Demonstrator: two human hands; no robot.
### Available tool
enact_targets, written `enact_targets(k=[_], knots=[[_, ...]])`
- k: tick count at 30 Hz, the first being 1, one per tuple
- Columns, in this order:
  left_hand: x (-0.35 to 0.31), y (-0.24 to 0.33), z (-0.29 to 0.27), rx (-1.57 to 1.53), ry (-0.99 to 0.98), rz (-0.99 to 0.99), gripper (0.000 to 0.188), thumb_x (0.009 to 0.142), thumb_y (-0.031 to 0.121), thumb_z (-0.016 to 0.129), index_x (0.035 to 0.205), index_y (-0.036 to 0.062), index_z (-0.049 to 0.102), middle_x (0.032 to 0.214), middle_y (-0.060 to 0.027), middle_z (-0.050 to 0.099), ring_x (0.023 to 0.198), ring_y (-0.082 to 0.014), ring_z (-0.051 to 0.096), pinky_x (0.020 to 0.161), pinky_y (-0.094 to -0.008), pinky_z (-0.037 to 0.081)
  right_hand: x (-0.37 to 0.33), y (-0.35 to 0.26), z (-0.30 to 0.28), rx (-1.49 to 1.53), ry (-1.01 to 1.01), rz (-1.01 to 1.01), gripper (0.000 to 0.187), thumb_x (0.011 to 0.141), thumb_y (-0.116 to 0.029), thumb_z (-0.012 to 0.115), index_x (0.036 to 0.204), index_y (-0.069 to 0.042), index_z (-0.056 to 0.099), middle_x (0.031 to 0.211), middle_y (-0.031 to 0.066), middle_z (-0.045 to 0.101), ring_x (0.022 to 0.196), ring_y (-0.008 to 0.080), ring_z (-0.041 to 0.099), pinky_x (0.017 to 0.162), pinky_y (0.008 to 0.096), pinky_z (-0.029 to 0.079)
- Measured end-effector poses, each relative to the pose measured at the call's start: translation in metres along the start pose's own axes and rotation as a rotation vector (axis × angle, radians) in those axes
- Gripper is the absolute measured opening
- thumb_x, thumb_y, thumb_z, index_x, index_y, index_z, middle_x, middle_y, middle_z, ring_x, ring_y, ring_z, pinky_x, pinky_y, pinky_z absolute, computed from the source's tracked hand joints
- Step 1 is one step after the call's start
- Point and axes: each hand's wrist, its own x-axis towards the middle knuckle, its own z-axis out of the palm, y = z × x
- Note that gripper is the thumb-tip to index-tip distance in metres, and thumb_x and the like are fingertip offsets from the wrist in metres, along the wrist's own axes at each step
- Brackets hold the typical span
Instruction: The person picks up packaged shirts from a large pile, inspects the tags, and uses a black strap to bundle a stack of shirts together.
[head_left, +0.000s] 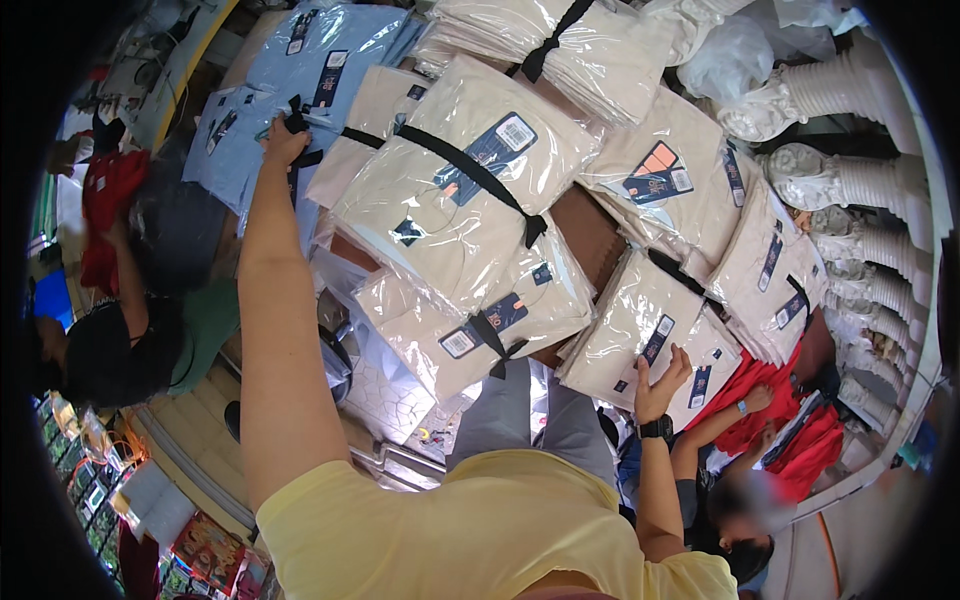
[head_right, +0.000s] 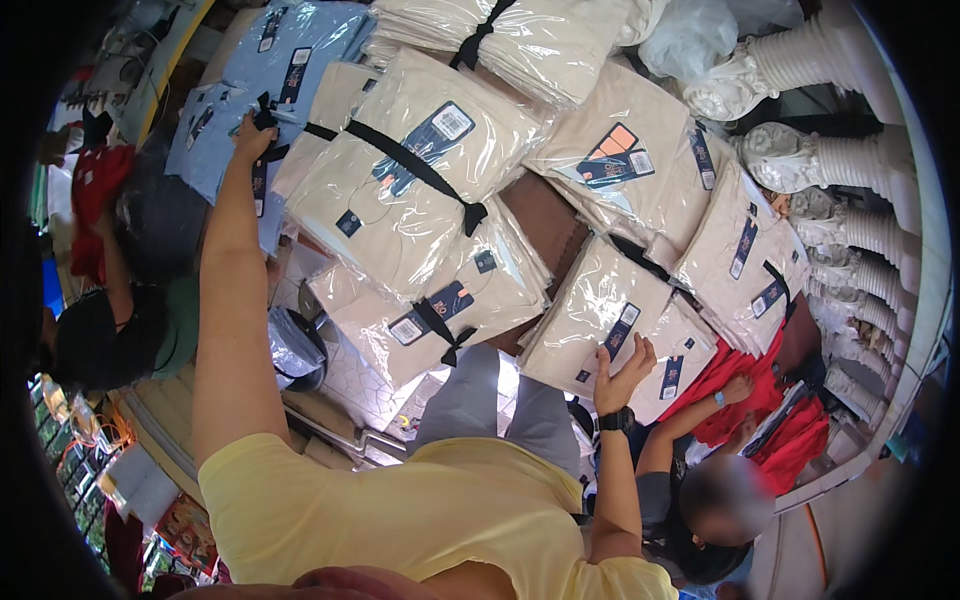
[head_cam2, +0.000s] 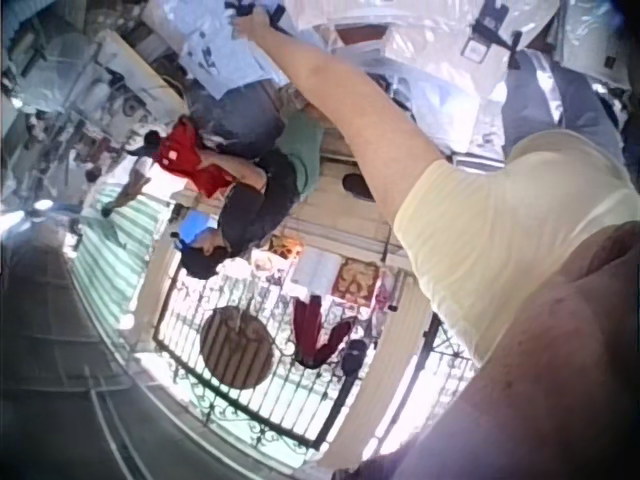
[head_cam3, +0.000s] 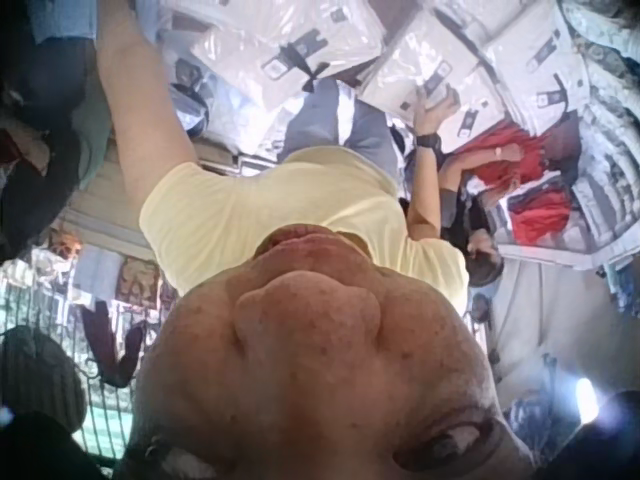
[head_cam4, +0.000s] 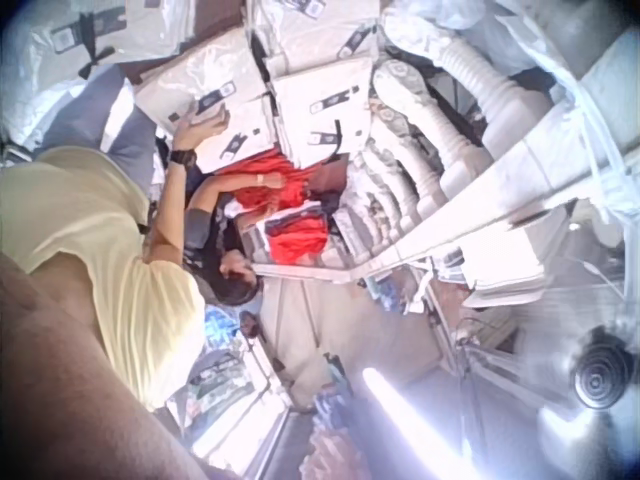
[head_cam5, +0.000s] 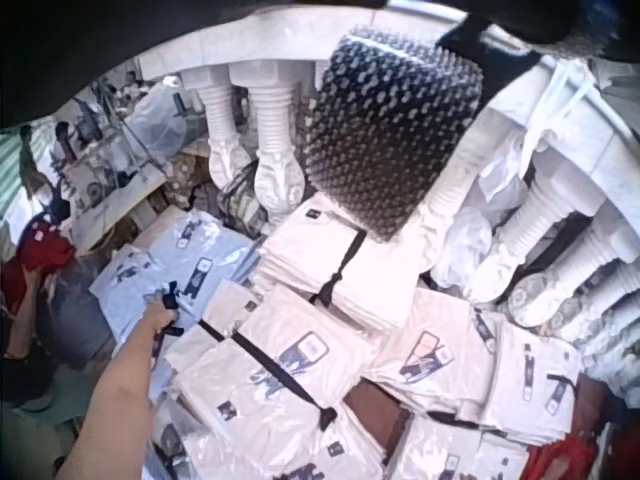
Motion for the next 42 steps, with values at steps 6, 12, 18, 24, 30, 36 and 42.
enact_targets(k=[6,12,18,24,30,36,42], knots=[[0.008,0.018,0.003,0.164,-0.139,-0.105,0.101,0.053,0.038,0.069,0.141,0.0052,0.031,0.138,-0.0276,0.034,0.131,-0.041,0.032,0.105,-0.0484,0.032,0.004,0.005,0.01,0.041,-0.01,0.03,0.059,0.082,-0.018,0.066,0.131,0.001,0.04,0.129,0.0255,0.035,0.123,0.0403,0.034,0.105,0.0471,0.026],[-0.015,0.024,-0.014,0.137,-0.075,-0.015,0.093,0.053,0.04,0.073,0.128,-0.0053,0.042,0.122,-0.0286,0.05,0.114,-0.0364,0.052,0.095,-0.0398,0.044,0.009,0.005,0.016,0.069,-0.024,0.03,0.059,0.081,-0.017,0.066,0.13,0.002,0.04,0.128,0.0262,0.035,0.122,0.0404,0.034,0.105,0.0464,0.027],[-0.075,0.007,-0.054,-0.258,0.385,-0.067,0.091,0.055,0.049,0.081,0.118,-0.0055,0.047,0.109,-0.0252,0.061,0.1,-0.0361,0.061,0.088,-0.0395,0.047,0.021,-0.007,0.005,0.092,0.004,-0.055,0.059,0.08,-0.018,0.067,0.129,0.002,0.041,0.127,0.0261,0.036,0.122,0.0407,0.034,0.105,0.0473,0.026],[-0.28,0.129,-0.187,-1.137,0.405,0.263,0.051,0.077,0.017,0.072,0.117,-0.0064,0.05,0.104,-0.0103,0.059,0.094,-0.0212,0.058,0.086,-0.0293,0.046,0.047,-0.064,-0.027,0.327,-0.036,-0.209,0.053,0.078,-0.01,0.071,0.124,0.001,0.046,0.12,0.0158,0.047,0.112,0.0278,0.047,0.098,0.0372,0.039],[-0.445,0.269,-0.128,-1.227,-0.606,0.513,0.017,0.085,0.018,0.062,0.093,0.0049,0.07,0.108,-0.0042,0.06,0.098,-0.0142,0.059,0.089,-0.0288,0.044,0.068,-0.149,-0.064,1.327,-0.69,-0.06,0.082,0.071,-0.004,0.079,0.139,-0.01,0.032,0.129,0.0126,0.048,0.118,0.0231,0.049,0.096,0.0381,0.044],[-0.425,0.38,0.018,-0.699,-0.762,0.342,0.076,0.066,0.061,0.062,0.102,-0.0061,0.065,0.107,-0.0246,0.064,0.106,-0.0341,0.06,0.093,-0.0342,0.042,0.094,-0.1,-0.003,1.404,-0.515,0.405,0.04,0.095,-0.026,0.054,0.122,0.004,0.048,0.103,0.0186,0.061,0.082,0.0254,0.066,0.071,0.0333,0.057],[-0.413,0.428,0.062,-0.27,-0.606,0.148,0.101,0.058,0.056,0.076,0.125,-0.0131,0.044,0.124,-0.0264,0.054,0.115,-0.0326,0.056,0.095,-0.0342,0.046,0.119,-0.029,0.07,1.282,-0.596,0.666,0.049,0.096,-0.036,0.05,0.133,-0.005,0.042,0.106,0.0179,0.063,0.075,0.0229,0.066,0.066,0.0315,0.055]])
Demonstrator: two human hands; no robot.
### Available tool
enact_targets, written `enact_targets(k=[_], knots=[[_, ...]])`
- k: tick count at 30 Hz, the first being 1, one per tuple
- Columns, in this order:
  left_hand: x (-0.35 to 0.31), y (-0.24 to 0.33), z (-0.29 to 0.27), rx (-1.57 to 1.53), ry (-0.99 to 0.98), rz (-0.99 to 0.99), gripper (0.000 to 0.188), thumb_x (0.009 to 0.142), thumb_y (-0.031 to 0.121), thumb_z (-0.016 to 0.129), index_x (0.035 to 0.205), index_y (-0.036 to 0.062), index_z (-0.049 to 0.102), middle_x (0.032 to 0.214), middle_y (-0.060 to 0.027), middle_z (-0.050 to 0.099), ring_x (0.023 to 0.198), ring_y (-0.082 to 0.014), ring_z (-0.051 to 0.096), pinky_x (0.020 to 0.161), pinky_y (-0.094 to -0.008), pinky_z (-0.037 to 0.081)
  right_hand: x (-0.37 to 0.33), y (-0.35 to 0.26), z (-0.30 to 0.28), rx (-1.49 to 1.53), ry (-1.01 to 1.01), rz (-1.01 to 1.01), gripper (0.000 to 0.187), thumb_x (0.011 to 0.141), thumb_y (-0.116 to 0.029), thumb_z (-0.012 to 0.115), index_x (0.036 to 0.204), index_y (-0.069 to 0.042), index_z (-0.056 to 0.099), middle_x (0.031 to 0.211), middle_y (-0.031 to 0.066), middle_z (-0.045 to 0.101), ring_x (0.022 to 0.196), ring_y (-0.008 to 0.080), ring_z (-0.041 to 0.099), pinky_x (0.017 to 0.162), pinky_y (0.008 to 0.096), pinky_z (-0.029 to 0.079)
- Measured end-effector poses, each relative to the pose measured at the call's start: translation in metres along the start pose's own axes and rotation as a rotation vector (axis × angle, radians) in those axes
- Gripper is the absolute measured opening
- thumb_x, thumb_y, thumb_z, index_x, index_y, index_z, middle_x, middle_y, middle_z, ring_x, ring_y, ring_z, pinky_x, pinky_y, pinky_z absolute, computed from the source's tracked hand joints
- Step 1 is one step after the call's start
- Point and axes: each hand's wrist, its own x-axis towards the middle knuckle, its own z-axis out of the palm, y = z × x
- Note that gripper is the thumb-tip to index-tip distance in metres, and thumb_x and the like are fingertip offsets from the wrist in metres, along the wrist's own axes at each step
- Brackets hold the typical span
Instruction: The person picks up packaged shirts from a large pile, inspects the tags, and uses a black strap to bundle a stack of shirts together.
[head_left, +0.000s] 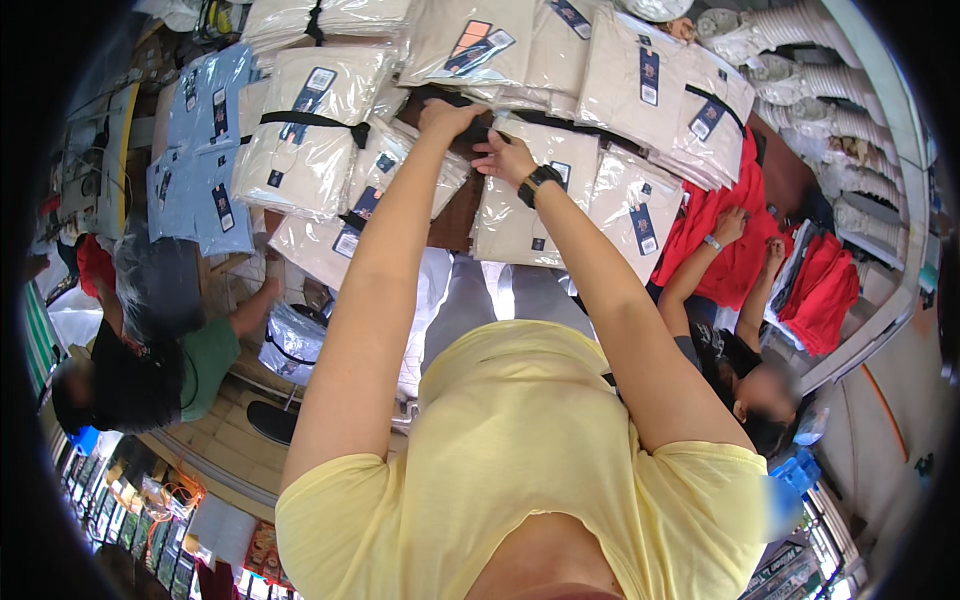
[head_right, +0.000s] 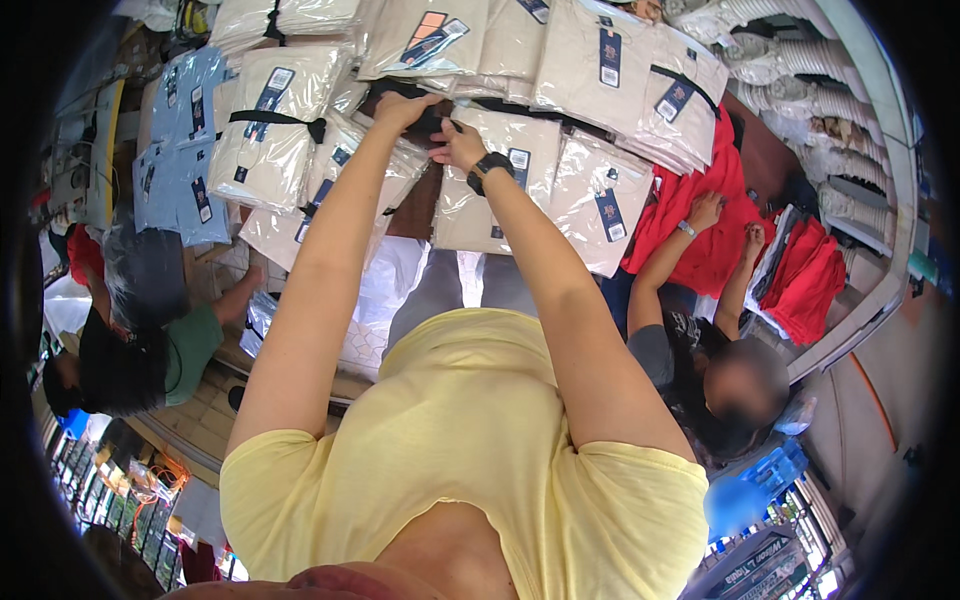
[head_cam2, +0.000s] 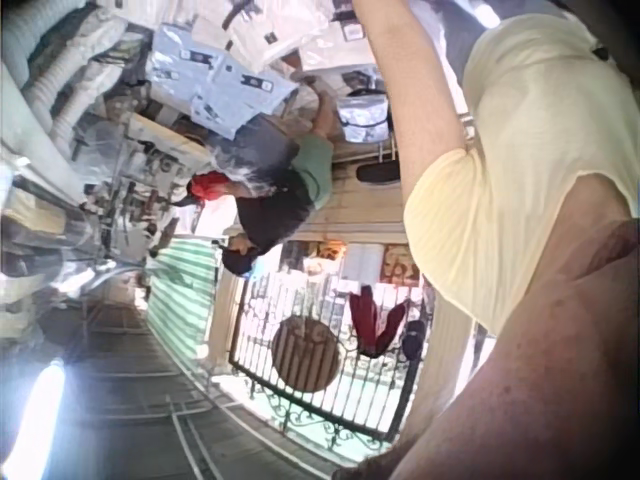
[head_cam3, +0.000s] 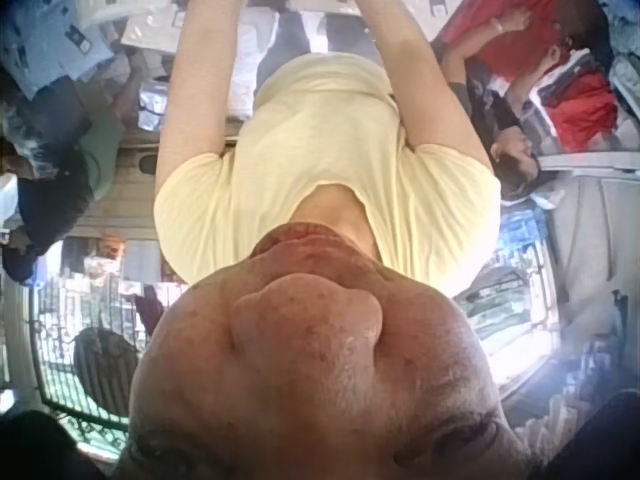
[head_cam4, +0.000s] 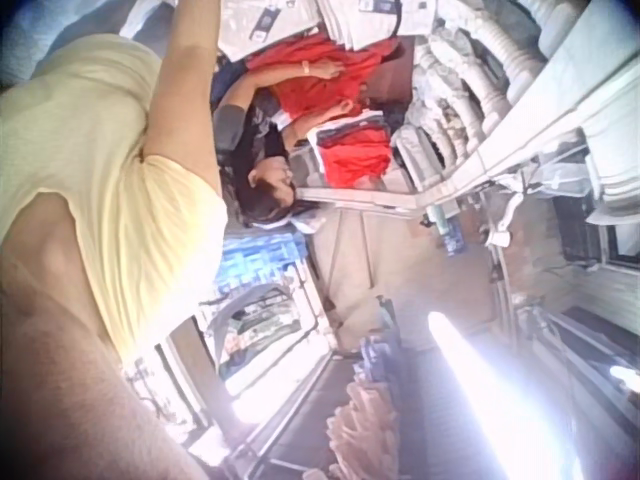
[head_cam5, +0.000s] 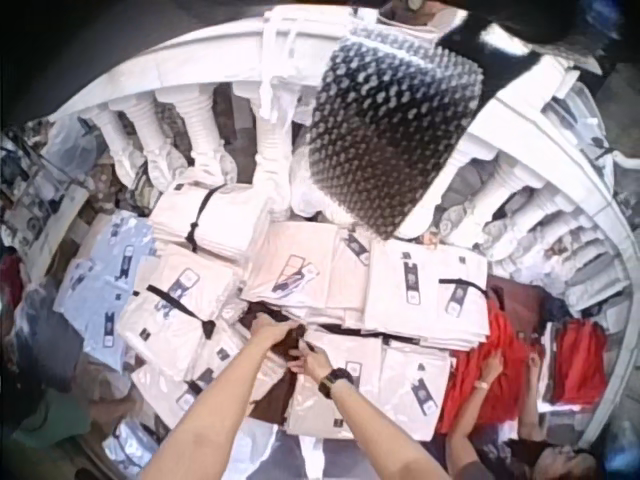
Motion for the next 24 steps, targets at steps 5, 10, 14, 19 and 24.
enact_targets(k=[5,10,14,19,24], knots=[[0.031,-0.038,-0.005,0.241,0.263,0.1,0.036,0.079,0.023,0.062,0.105,-0.0028,0.064,0.113,-0.0263,0.06,0.11,-0.0351,0.058,0.092,-0.0405,0.047,0.001,0.01,0.005,-0.31,0.087,-0.266,0.033,0.089,-0.028,0.063,0.112,-0.005,0.065,0.082,0.0082,0.069,0.062,0.0109,0.062,0.055,0.0233,0.05],[-0.001,-0.033,-0.029,0.237,0.27,0.43,0.034,0.075,0.006,0.055,0.108,0.0035,0.065,0.114,-0.0222,0.061,0.108,-0.0313,0.059,0.092,-0.0381,0.046,-0.038,-0.019,0.007,-0.265,-0.006,-0.44,0.027,0.085,-0.022,0.068,0.101,-0.001,0.069,0.076,0.0056,0.068,0.062,0.0078,0.059,0.057,0.0223,0.048],[-0.021,-0.041,-0.052,-0.106,-0.286,0.878,0.036,0.08,-0.002,0.055,0.115,0.0023,0.061,0.115,-0.0123,0.062,0.108,-0.0205,0.056,0.095,-0.0299,0.041,-0.068,-0.068,0.031,-0.381,-0.135,-0.502,0.028,0.085,-0.023,0.068,0.102,0.001,0.068,0.075,0.0061,0.067,0.062,0.0089,0.059,0.058,0.024,0.048],[-0.067,-0.02,-0.091,-0.027,-0.149,0.876,0.033,0.084,0.008,0.065,0.116,0.0014,0.06,0.102,-0.0066,0.066,0.092,-0.0152,0.06,0.083,-0.0271,0.046,-0.085,-0.136,0.028,-0.628,0.113,-1.095,0.025,0.082,-0.024,0.073,0.088,0.0,0.069,0.07,0.0011,0.062,0.059,0.0069,0.053,0.056,0.0222,0.043],[-0.075,-0.017,-0.144,-0.022,0.359,1.117,0.019,0.085,0.01,0.061,0.101,0.003,0.067,0.086,-0.014,0.067,0.074,-0.0241,0.064,0.071,-0.0316,0.049,-0.093,-0.171,0.018,-0.618,0.195,-0.951,0.032,0.085,-0.031,0.069,0.079,0.0,0.066,0.06,-0.0004,0.056,0.055,0.0055,0.046,0.051,0.0218,0.037]])
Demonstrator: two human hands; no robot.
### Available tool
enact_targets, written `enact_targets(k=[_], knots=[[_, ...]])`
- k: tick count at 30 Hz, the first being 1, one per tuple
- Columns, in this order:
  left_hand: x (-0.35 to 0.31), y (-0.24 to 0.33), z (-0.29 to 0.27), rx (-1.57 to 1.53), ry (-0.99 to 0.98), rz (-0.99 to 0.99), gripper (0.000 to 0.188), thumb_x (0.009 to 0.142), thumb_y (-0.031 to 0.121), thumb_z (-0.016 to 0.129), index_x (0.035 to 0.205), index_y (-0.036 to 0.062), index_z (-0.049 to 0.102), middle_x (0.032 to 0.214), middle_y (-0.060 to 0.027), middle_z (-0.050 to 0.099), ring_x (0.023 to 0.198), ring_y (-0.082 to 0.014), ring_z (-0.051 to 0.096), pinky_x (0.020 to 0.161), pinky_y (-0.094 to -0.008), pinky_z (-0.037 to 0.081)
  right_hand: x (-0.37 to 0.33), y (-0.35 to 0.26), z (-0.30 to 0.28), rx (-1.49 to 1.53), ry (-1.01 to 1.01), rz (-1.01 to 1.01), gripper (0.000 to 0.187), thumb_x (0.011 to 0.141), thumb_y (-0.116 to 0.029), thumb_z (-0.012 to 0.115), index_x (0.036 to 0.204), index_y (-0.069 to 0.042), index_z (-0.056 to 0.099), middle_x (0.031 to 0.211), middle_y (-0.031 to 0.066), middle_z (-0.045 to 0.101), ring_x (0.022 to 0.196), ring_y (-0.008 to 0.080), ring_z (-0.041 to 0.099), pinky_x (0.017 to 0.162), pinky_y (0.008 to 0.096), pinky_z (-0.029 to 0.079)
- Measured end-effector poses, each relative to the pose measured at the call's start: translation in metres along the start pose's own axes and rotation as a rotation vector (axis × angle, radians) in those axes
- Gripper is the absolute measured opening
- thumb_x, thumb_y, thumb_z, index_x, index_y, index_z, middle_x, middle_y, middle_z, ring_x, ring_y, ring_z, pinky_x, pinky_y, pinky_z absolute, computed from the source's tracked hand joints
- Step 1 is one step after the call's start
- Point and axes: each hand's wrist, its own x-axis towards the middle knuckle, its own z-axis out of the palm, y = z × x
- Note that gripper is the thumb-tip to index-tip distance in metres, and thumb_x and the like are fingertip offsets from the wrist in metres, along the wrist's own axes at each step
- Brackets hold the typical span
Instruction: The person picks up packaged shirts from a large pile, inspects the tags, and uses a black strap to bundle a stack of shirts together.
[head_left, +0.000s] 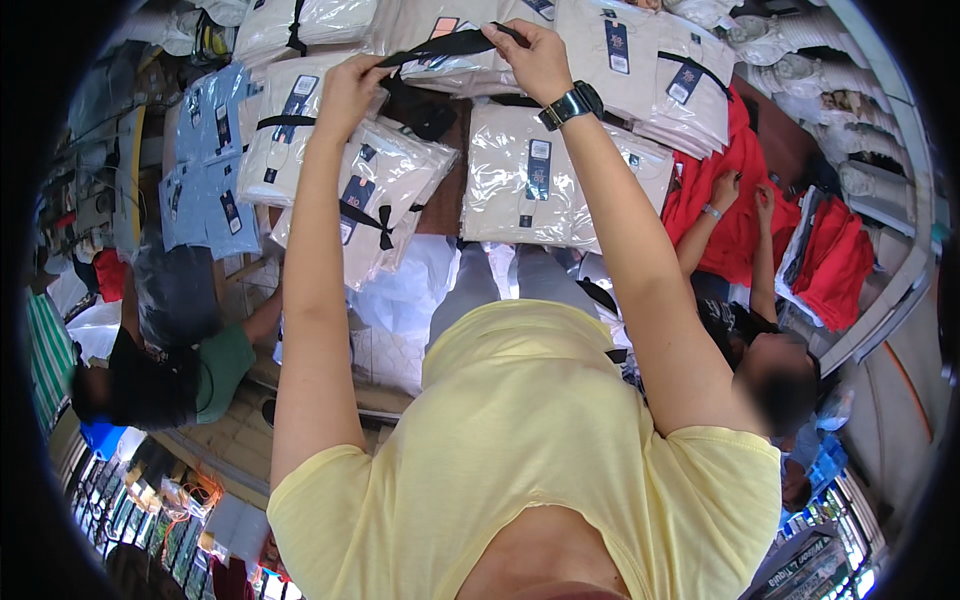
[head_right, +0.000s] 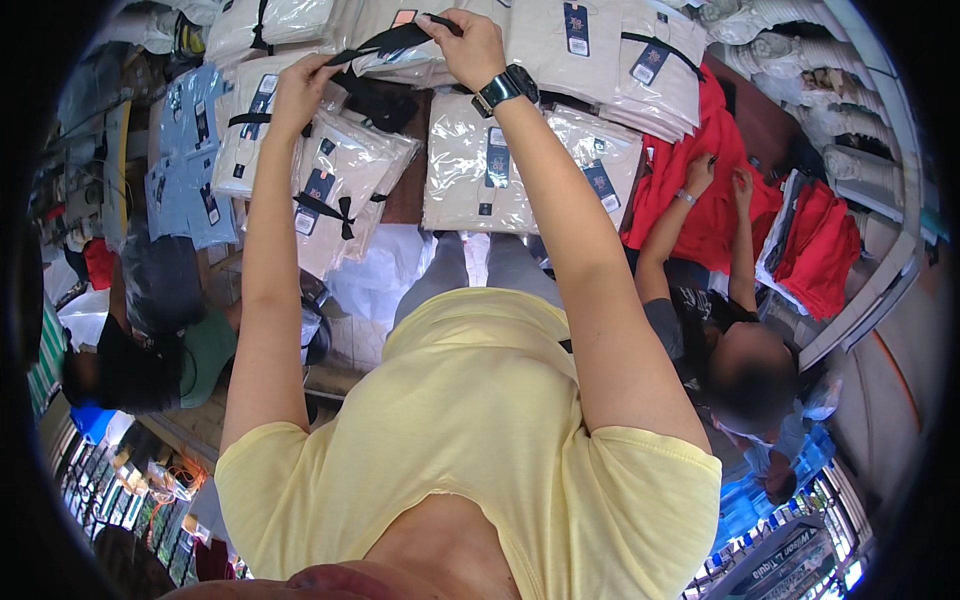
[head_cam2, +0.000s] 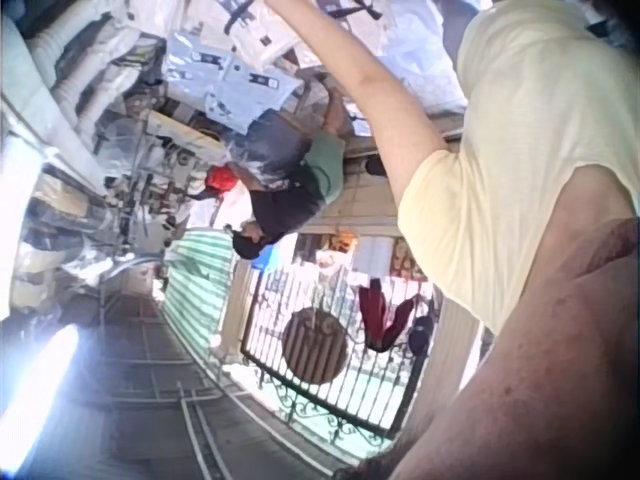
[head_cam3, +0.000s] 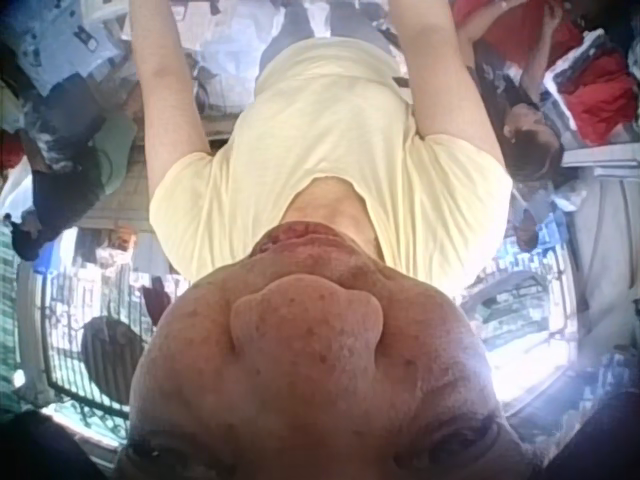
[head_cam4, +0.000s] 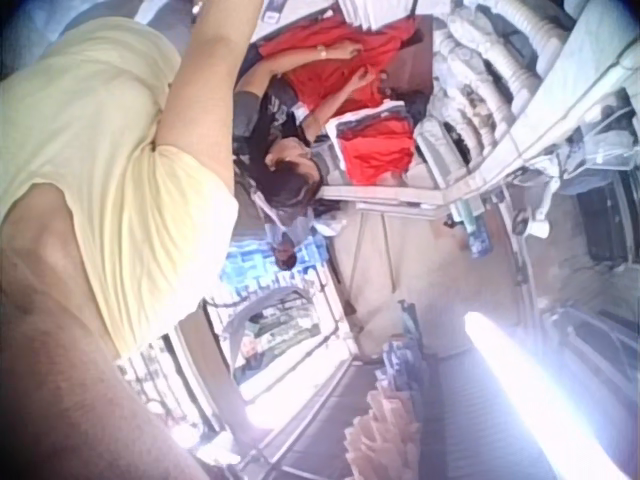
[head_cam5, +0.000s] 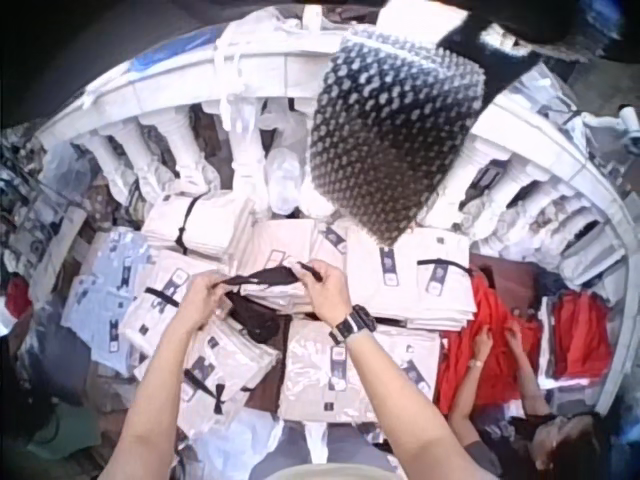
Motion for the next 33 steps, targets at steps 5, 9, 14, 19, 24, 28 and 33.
enact_targets(k=[5,9,14,19,24,28,33], knots=[[0.01,0.0,-0.04,-0.355,0.064,-0.183,0.019,0.09,0.015,0.056,0.097,0.0006,0.067,0.077,-0.0073,0.064,0.071,-0.0165,0.063,0.069,-0.0259,0.047,0.001,0.014,0.003,0.237,-0.099,0.212,0.027,0.083,-0.027,0.07,0.086,0.0,0.068,0.071,0.0066,0.067,0.061,0.0113,0.061,0.057,0.0254,0.048],[0.017,0.059,-0.075,-0.936,-0.271,-0.507,0.025,0.091,0.018,0.056,0.109,-0.0006,0.06,0.076,0.0009,0.056,0.071,-0.0087,0.058,0.062,-0.0179,0.042,-0.013,0.023,0.018,0.282,-0.126,0.115,0.025,0.084,-0.015,0.067,0.104,-0.001,0.063,0.088,0.0079,0.069,0.073,0.0128,0.064,0.069,0.0249,0.052],[0.003,0.133,-0.044,-1.199,-0.297,-0.439,0.041,0.09,0.009,0.055,0.128,-0.002,0.044,0.12,-0.0162,0.056,0.096,-0.0187,0.064,0.081,-0.0223,0.051,-0.069,-0.027,0.049,0.579,-0.554,-0.101,0.051,0.077,-0.012,0.073,0.122,-0.002,0.051,0.122,0.0098,0.057,0.109,0.019,0.057,0.099,0.0295,0.041],[0.009,0.121,-0.035,-1.278,-0.011,-0.295,0.051,0.09,-0.009,0.044,0.133,-0.0023,0.018,0.135,-0.0332,0.037,0.121,-0.0457,0.046,0.102,-0.0408,0.045,-0.132,-0.032,0.03,0.548,-0.868,0.241,0.023,0.091,-0.019,0.061,0.1,0.002,0.059,0.079,0.0027,0.062,0.067,0.008,0.057,0.069,0.0268,0.048],[0.001,0.099,-0.049,-1.216,0.109,-0.326,0.055,0.089,-0.011,0.043,0.136,-0.002,0.016,0.135,-0.0338,0.035,0.119,-0.0444,0.047,0.103,-0.0406,0.044,-0.17,0.036,-0.059,0.02,-0.685,0.226,0.026,0.092,-0.023,0.058,0.107,-0.002,0.06,0.092,0.0094,0.066,0.087,0.0159,0.062,0.081,0.0311,0.048],[0.003,0.114,-0.033,-0.988,-0.095,-0.31,0.055,0.086,-0.011,0.044,0.137,-0.0004,0.027,0.133,-0.0242,0.045,0.097,-0.0257,0.062,0.084,-0.0293,0.051,-0.167,0.069,-0.081,0.203,-0.561,0.439,0.033,0.09,-0.02,0.059,0.119,-0.005,0.057,0.11,0.0082,0.063,0.105,0.016,0.057,0.094,0.0306,0.042],[-0.046,0.18,0.013,-0.667,-0.901,-0.235,0.037,0.096,0.026,0.049,0.128,0.0061,0.047,0.091,-0.0017,0.063,0.059,-0.0054,0.051,0.053,-0.02,0.04,-0.113,0.017,-0.048,0.059,-0.164,-0.078,0.038,0.087,-0.012,0.06,0.123,-0.003,0.052,0.121,0.009,0.059,0.112,0.0154,0.053,0.098,0.0273,0.04]])
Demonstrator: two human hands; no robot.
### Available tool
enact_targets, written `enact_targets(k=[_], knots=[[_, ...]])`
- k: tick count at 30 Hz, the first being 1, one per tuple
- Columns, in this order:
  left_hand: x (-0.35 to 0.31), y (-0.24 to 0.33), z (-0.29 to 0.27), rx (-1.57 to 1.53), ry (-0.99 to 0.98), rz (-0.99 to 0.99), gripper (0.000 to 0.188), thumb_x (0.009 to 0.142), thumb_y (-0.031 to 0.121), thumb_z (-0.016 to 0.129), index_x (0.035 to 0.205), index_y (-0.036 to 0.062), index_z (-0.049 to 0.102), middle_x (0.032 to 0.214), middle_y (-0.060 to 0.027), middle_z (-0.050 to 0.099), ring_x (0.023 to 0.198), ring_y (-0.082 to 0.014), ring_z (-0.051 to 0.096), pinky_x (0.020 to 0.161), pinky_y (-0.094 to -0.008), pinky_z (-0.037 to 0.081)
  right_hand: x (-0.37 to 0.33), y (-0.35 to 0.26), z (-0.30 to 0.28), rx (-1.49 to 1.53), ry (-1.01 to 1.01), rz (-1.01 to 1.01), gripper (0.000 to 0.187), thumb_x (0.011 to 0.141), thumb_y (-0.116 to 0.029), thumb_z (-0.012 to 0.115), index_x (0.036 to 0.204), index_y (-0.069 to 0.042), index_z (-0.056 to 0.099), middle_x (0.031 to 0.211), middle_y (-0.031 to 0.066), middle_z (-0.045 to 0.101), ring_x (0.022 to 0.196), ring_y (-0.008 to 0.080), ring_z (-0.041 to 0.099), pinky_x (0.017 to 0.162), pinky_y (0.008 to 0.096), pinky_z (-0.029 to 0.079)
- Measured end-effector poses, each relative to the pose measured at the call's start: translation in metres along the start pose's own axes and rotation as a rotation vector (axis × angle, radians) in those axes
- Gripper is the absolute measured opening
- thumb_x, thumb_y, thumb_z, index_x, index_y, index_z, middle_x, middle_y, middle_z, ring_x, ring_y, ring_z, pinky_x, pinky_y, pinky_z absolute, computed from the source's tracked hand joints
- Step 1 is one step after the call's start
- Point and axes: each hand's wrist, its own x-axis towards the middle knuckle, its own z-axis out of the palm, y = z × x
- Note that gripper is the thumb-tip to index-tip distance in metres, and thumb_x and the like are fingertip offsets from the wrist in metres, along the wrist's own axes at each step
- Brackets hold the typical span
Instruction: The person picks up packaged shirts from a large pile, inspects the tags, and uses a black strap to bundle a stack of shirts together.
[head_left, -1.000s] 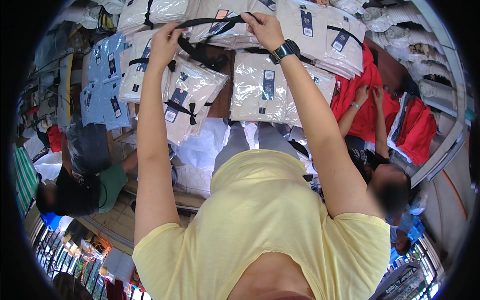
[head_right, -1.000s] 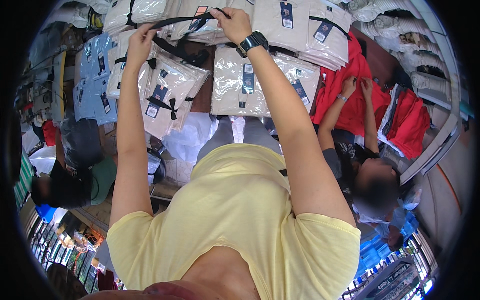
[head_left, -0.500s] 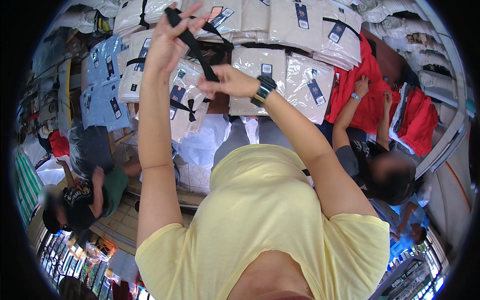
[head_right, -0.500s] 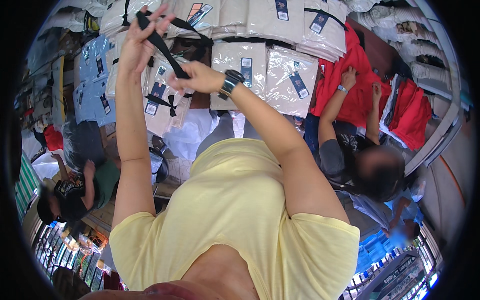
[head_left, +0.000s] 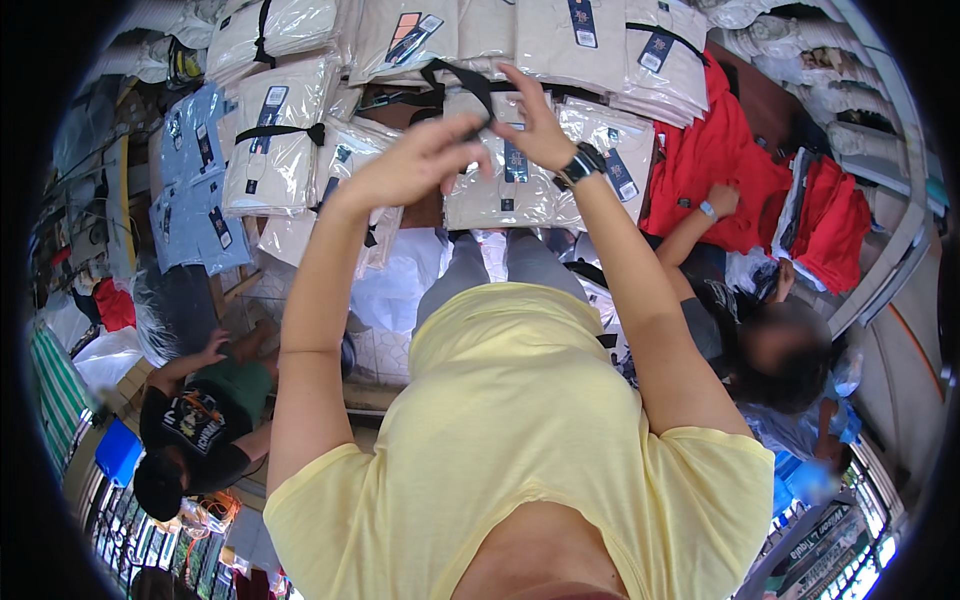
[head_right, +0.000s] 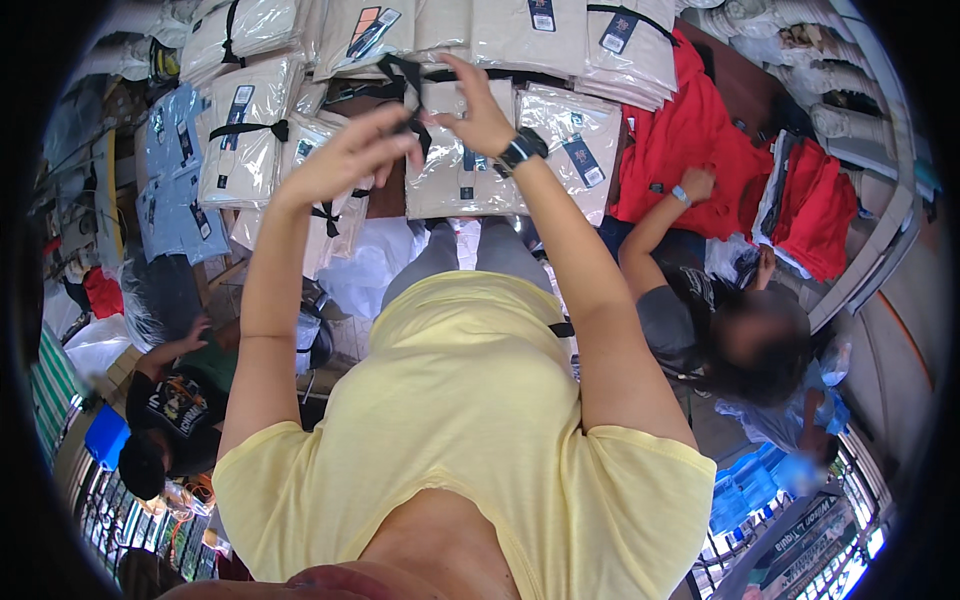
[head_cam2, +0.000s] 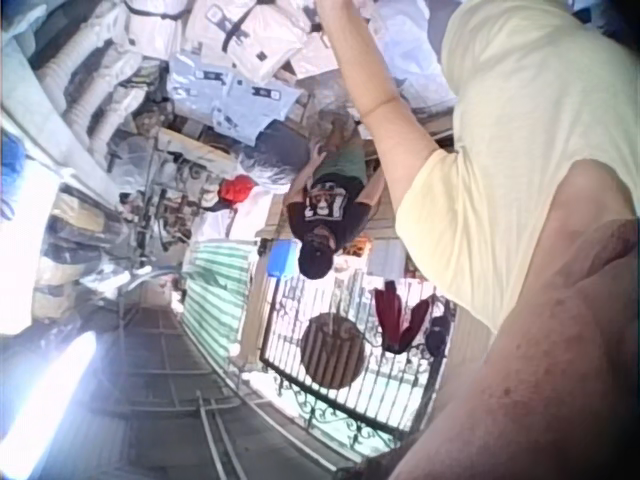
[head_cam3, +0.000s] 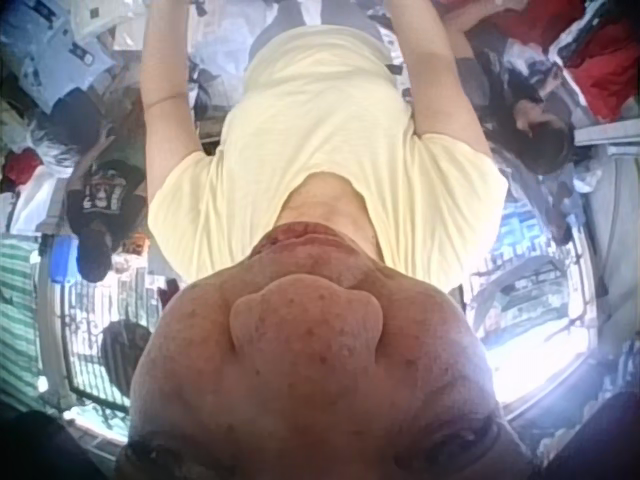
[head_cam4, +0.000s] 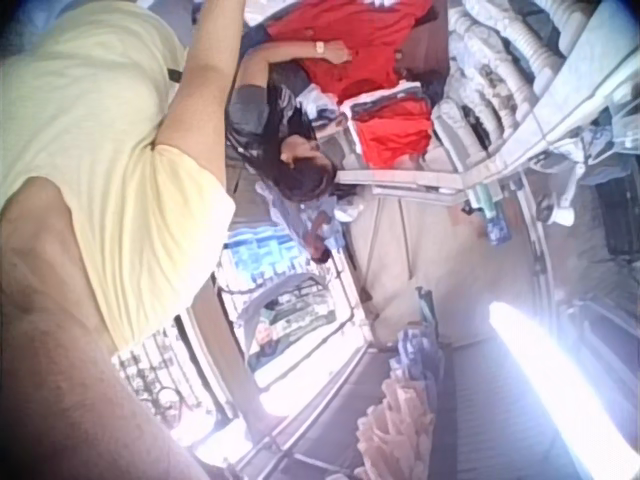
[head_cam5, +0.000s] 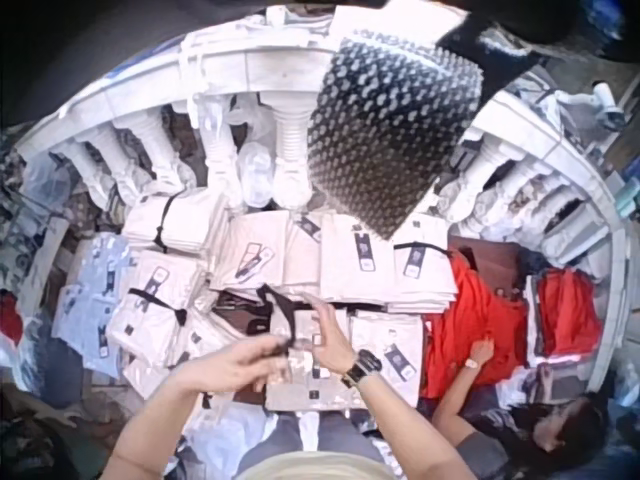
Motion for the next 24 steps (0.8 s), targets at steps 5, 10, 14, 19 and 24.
enact_targets(k=[5,10,14,19,24], knots=[[0.004,-0.011,-0.061,0.202,0.331,0.046,0.03,0.096,0.029,0.051,0.091,0.0029,0.064,0.082,-0.0024,0.063,0.084,-0.0127,0.06,0.085,-0.0274,0.045,0.021,-0.029,-0.007,0.471,-0.552,0.247,0.024,0.09,-0.014,0.062,0.11,-0.002,0.059,0.093,0.0025,0.062,0.079,0.0093,0.059,0.075,0.0238,0.047],[-0.03,-0.006,-0.188,0.612,1.077,0.295,0.04,0.096,0.041,0.05,0.089,0.0041,0.065,0.074,0.0037,0.059,0.069,-0.0054,0.045,0.064,-0.021,0.038,-0.008,0.008,-0.063,0.095,-0.27,0.257,0.023,0.092,-0.02,0.059,0.102,0.001,0.058,0.083,0.0029,0.06,0.066,0.0091,0.055,0.065,0.0245,0.047],[-0.026,-0.012,-0.182,0.995,1.355,-0.059,0.034,0.092,0.036,0.054,0.1,0.0039,0.062,0.09,-0.0119,0.065,0.079,-0.0248,0.059,0.074,-0.034,0.044,-0.058,0.045,-0.092,-0.331,-0.282,0.376,0.021,0.093,-0.022,0.055,0.096,-0.002,0.059,0.068,0.0126,0.058,0.064,0.0198,0.059,0.061,0.0337,0.045],[0.016,-0.091,-0.103,1.07,0.996,0.165,0.061,0.077,0.022,0.07,0.13,0.0066,0.044,0.126,-0.0179,0.049,0.118,-0.0335,0.044,0.097,-0.0426,0.038,-0.086,0.05,-0.056,-0.316,-0.257,0.302,0.02,0.09,-0.017,0.053,0.103,-0.003,0.059,0.078,0.0162,0.066,0.075,0.0359,0.063,0.067,0.0425,0.048],[0.046,-0.14,0.067,0.144,0.069,-0.08,0.048,0.092,0.033,0.057,0.132,0.0087,0.045,0.118,-0.0148,0.058,0.106,-0.0263,0.058,0.096,-0.0364,0.043,-0.066,0.01,-0.004,-0.488,-0.48,0.358,0.033,0.083,-0.02,0.061,0.112,-0.005,0.059,0.102,0.02,0.064,0.094,0.0368,0.06,0.083,0.0442,0.047]])
